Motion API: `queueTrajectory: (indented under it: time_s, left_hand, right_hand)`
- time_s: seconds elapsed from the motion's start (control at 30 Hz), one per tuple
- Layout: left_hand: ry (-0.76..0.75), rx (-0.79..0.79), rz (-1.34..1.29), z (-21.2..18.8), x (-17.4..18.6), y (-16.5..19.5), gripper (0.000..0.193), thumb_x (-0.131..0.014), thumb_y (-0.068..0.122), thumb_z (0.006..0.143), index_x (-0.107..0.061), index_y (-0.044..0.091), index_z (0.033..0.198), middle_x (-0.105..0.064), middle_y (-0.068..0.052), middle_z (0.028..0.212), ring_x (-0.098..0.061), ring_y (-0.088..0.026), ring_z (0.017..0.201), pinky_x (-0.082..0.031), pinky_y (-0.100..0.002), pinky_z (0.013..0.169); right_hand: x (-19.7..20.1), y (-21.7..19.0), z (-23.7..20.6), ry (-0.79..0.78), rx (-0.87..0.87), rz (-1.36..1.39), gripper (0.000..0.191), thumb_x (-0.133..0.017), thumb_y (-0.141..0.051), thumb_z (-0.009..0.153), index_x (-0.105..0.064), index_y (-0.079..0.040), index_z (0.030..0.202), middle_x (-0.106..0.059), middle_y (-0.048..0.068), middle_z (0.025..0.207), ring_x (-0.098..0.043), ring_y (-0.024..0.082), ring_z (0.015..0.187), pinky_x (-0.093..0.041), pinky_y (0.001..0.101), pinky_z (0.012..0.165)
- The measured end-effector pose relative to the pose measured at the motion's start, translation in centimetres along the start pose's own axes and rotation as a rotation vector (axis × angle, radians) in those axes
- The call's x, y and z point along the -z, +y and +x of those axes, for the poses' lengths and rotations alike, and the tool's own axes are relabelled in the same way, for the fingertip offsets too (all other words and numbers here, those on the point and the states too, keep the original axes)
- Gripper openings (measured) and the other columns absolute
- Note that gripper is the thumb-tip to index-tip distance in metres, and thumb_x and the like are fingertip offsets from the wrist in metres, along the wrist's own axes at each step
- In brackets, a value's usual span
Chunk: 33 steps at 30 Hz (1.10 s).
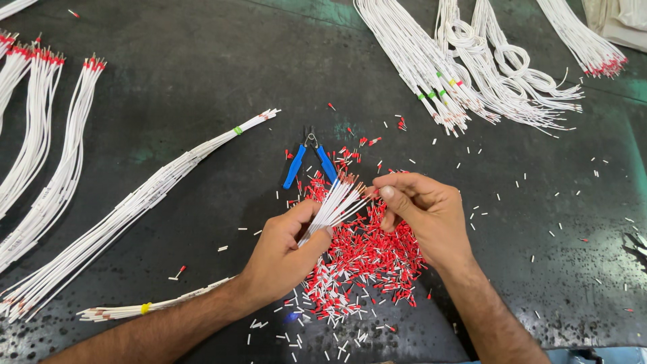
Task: The person picks small red and white wire offcuts one at a time from a pile on the workbench and aligns them into a straight bundle held in the other hand, occasionally using blue-handled pliers and setting completed bundles with other finished wire harnesses on the table.
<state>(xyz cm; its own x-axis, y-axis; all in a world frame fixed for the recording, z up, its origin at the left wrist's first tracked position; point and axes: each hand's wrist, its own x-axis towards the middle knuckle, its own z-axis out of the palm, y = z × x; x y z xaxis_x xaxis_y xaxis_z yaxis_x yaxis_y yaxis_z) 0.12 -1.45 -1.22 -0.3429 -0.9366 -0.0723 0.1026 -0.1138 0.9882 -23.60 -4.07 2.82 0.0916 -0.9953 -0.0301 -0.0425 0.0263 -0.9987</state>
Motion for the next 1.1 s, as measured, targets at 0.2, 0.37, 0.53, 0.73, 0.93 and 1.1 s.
queueTrajectory:
  time_s: [0.2,0.37,0.53,0.73,0.93,1.1]
  left_hand:
    - [-0.006,0.044,-0.001,0.1,0.0,0.2,0.021,-0.062,0.012,0.095,-0.067,0.002,0.113,-0.057,0.004,0.068,-0.047,-0.001,0.059,-0.037,-0.024,0.049]
    - [0.005,0.032,0.010,0.0,0.2,0.2,0.022,-0.062,0.011,0.094,-0.067,0.002,0.114,-0.057,0.005,0.069,-0.047,-0.001,0.059,-0.038,-0.024,0.049]
    - [0.013,-0.004,0.041,0.0,0.2,0.4,0.021,-0.061,0.011,0.095,-0.067,0.001,0.112,-0.056,0.005,0.070,-0.046,-0.001,0.063,-0.038,-0.025,0.052]
    - [0.028,0.009,0.054,0.1,0.3,0.6,0.021,-0.060,0.011,0.095,-0.067,0.003,0.112,-0.054,0.004,0.068,-0.045,-0.002,0.061,-0.037,-0.025,0.051]
    - [0.027,-0.007,0.018,0.1,0.3,0.6,0.020,-0.058,0.012,0.096,-0.065,0.003,0.113,-0.055,0.004,0.072,-0.046,-0.002,0.064,-0.039,-0.025,0.054]
    - [0.033,0.005,0.056,0.0,0.3,0.6,0.017,-0.058,0.013,0.097,-0.064,0.003,0.109,-0.054,0.003,0.071,-0.045,-0.002,0.063,-0.038,-0.025,0.054]
  right_hand:
    - [0.0,0.0,-0.2,0.000,0.040,-0.074,0.020,-0.068,-0.006,0.098,-0.074,0.004,0.114,-0.074,0.009,0.089,-0.066,0.011,0.067,-0.055,0.0253,0.061]
    - [-0.3,-0.1,-0.4,-0.012,0.026,-0.076,0.019,-0.068,-0.006,0.097,-0.074,0.004,0.112,-0.077,0.011,0.094,-0.066,0.011,0.066,-0.056,0.0258,0.061]
    - [-0.4,-0.1,-0.4,-0.026,0.057,-0.129,0.018,-0.069,-0.004,0.096,-0.074,0.004,0.112,-0.077,0.011,0.096,-0.068,0.010,0.068,-0.058,0.0255,0.063]
    - [-0.5,0.4,-0.2,-0.009,0.064,-0.111,0.016,-0.074,-0.002,0.091,-0.069,0.003,0.106,-0.077,0.010,0.091,-0.069,0.010,0.068,-0.058,0.0249,0.060]
    - [-0.6,0.2,-0.2,-0.044,0.078,-0.103,0.019,-0.076,-0.002,0.090,-0.064,0.001,0.105,-0.076,0.008,0.087,-0.070,0.009,0.070,-0.059,0.0246,0.064]
    - [-1.0,-0.5,0.1,-0.017,0.076,-0.151,0.029,-0.074,-0.003,0.087,-0.062,-0.002,0.113,-0.077,0.006,0.097,-0.069,0.007,0.070,-0.059,0.0238,0.062]
